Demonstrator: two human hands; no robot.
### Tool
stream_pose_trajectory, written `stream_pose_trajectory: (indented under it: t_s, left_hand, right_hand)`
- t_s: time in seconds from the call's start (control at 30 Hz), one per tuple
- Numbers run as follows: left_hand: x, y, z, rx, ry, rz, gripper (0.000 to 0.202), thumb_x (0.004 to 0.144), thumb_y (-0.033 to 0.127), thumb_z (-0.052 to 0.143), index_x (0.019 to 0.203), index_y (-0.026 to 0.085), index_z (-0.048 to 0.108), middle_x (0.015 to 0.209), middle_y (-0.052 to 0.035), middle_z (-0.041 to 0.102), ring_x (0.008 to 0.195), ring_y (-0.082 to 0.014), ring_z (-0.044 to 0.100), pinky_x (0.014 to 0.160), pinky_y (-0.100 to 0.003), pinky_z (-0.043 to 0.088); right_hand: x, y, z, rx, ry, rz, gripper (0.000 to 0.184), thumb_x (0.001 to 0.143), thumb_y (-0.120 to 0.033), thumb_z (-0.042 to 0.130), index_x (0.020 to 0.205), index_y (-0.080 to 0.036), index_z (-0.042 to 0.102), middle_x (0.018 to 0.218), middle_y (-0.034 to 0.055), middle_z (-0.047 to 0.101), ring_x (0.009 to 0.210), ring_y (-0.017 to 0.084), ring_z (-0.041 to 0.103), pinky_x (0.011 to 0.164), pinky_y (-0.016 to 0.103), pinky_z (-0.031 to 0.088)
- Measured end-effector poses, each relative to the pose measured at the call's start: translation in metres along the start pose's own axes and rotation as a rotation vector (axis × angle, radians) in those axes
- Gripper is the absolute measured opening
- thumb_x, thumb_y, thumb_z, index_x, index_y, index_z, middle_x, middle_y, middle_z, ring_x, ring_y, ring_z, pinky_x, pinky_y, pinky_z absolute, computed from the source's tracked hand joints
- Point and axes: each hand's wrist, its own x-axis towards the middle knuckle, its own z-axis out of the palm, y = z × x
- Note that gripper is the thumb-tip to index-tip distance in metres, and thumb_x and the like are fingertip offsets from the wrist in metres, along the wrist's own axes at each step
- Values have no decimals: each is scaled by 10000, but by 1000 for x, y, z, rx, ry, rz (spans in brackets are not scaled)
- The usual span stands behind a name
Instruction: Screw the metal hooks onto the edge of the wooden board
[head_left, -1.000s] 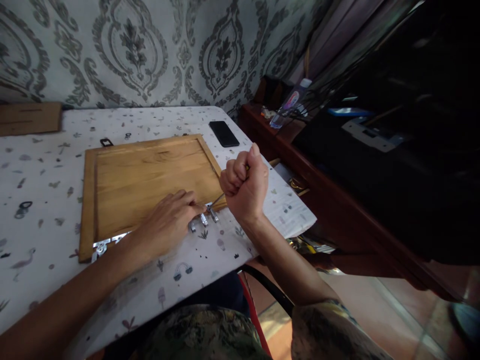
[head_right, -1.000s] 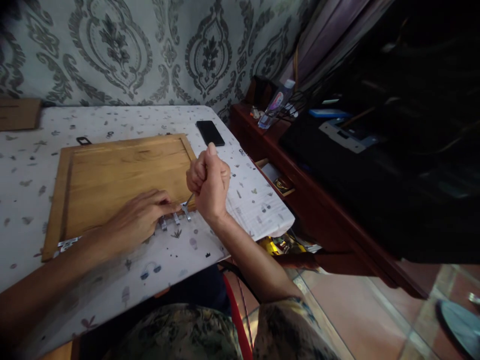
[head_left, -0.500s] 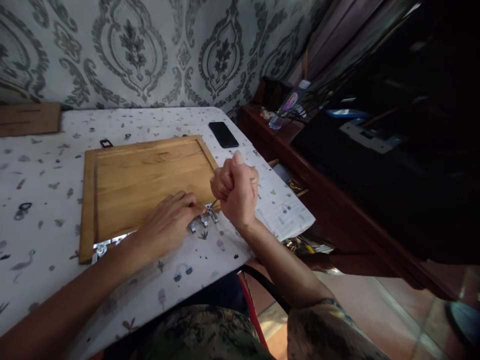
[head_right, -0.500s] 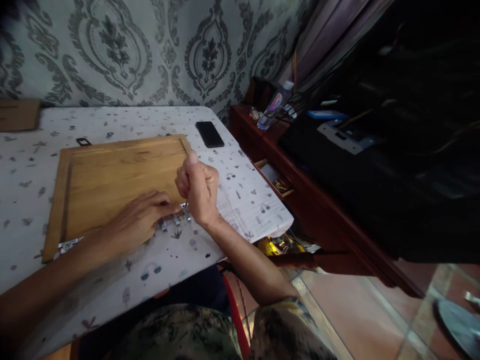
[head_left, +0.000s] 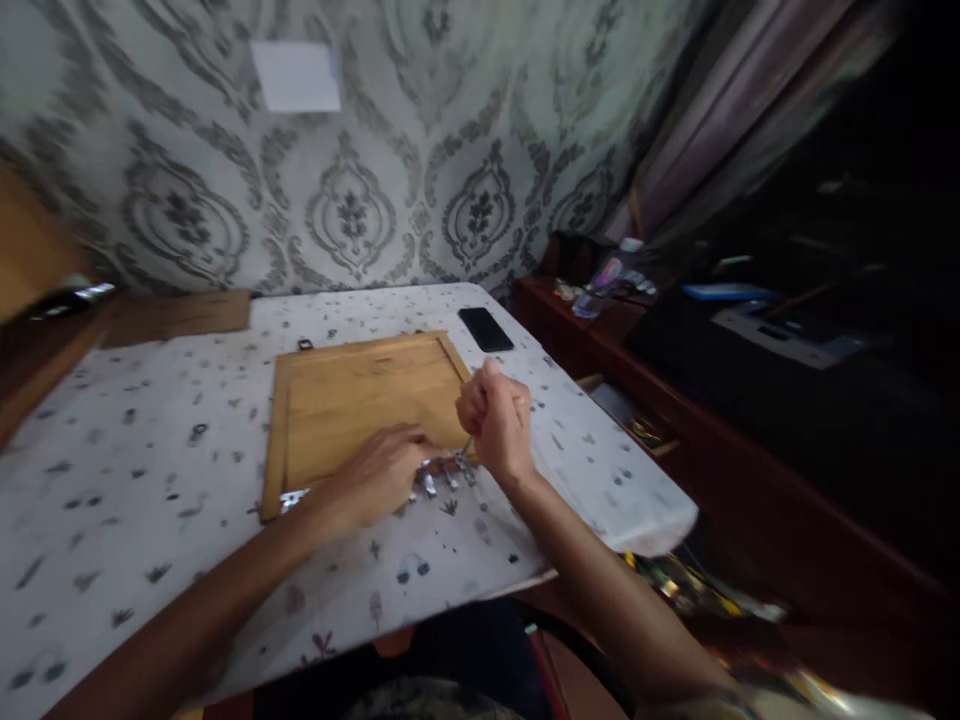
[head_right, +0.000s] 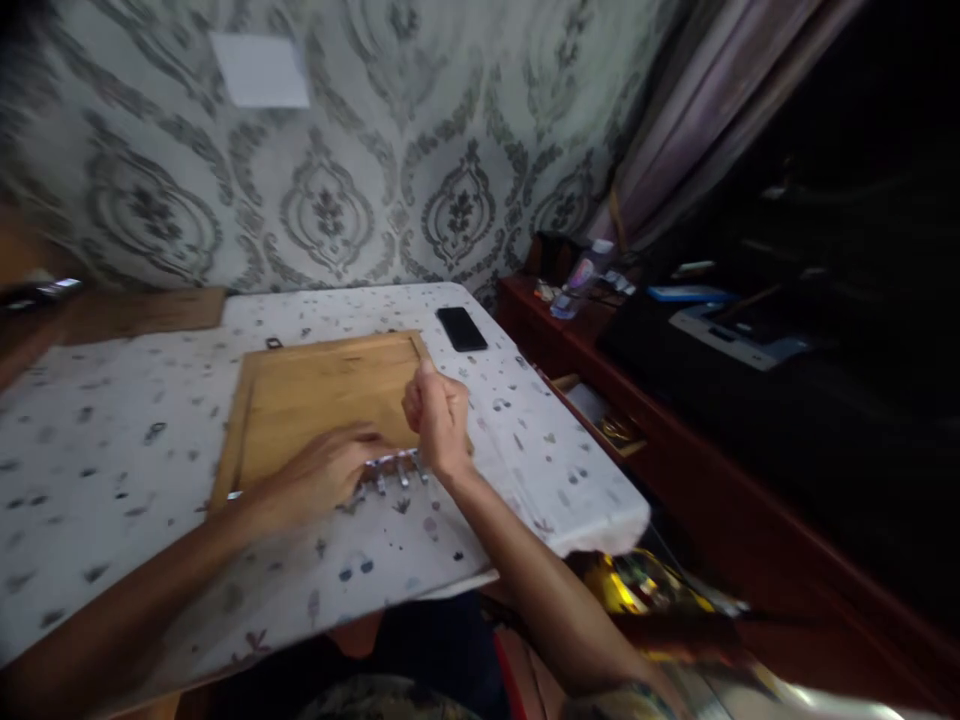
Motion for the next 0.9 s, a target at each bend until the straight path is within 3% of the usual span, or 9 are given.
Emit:
stream_pose_trajectory:
  t_s: [0.1, 0.2, 0.33, 0.47, 0.53, 0.6, 0.73, 0.9]
  left_hand:
    - [-13, -7, -12, 45, 88, -38, 416, 965, 43, 495, 1250, 197, 756, 1195, -84, 741, 1149, -233, 684, 1033, -379, 542]
    - [-35, -34, -20, 83, 254, -118, 450, 963, 31, 475, 1258, 221, 755, 1178, -68, 750, 1126, -208, 692, 1003, -339, 557]
    - [-74, -96, -38, 184, 424, -380, 382, 978, 96, 512, 1213, 240, 776, 1178, -50, 748, 1134, -204, 688, 1018, -326, 553]
    - [-107, -168, -73, 255, 521, -622, 341, 1024, 133, 472, 1197, 199, 757, 1128, -82, 738, 1053, -217, 702, 988, -379, 581]
    - [-116, -198, -88, 287, 541, -747, 261, 1044, 286, 588, 1253, 179, 702, 1229, -109, 706, 1083, -233, 692, 981, -430, 594]
    - [-118, -221, -96, 313, 538, -836, 387, 1018, 394, 664, 1338, 179, 633, 1348, -117, 650, 1144, -253, 674, 966, -473, 604]
    - [-111, -243, -97, 363, 505, -879, 402, 1014, 394, 669, 1348, 174, 626, 1351, -118, 647, 1152, -259, 672, 967, -480, 603]
    - [-100, -248, -93, 404, 424, -851, 379, 1021, 392, 660, 1338, 186, 635, 1358, -118, 646, 1153, -252, 671, 973, -472, 601]
  right_hand:
    - [1, 0, 0, 18, 30, -9, 724, 778, -692, 771, 497, -241, 280, 462, -106, 203, 390, 32, 172, 385, 212, 110]
    - [3, 2, -1, 30, 19, -21, 716, 763, -677, 793, 496, -242, 291, 454, -109, 209, 380, 33, 178, 371, 202, 126]
    - [4, 2, -3, 23, 12, -36, 710, 781, -674, 787, 500, -240, 300, 457, -108, 227, 373, 34, 196, 359, 197, 154]
    - [2, 2, 0, 7, 40, -53, 703, 777, -673, 783, 484, -240, 313, 447, -106, 231, 370, 34, 194, 356, 205, 148]
    - [0, 2, 1, -5, 47, -62, 699, 761, -663, 796, 474, -239, 320, 443, -101, 242, 372, 35, 211, 360, 209, 151]
    - [-1, 3, 1, -27, 35, -76, 690, 771, -650, 791, 468, -236, 331, 440, -94, 257, 373, 39, 229, 362, 214, 159]
    - [-3, 4, -1, -55, 2, -115, 669, 835, -620, 747, 470, -235, 338, 433, -87, 266, 368, 47, 240, 355, 221, 164]
    - [-3, 4, -2, -22, 5, -132, 664, 829, -595, 762, 483, -241, 319, 437, -92, 254, 366, 46, 223, 348, 224, 150]
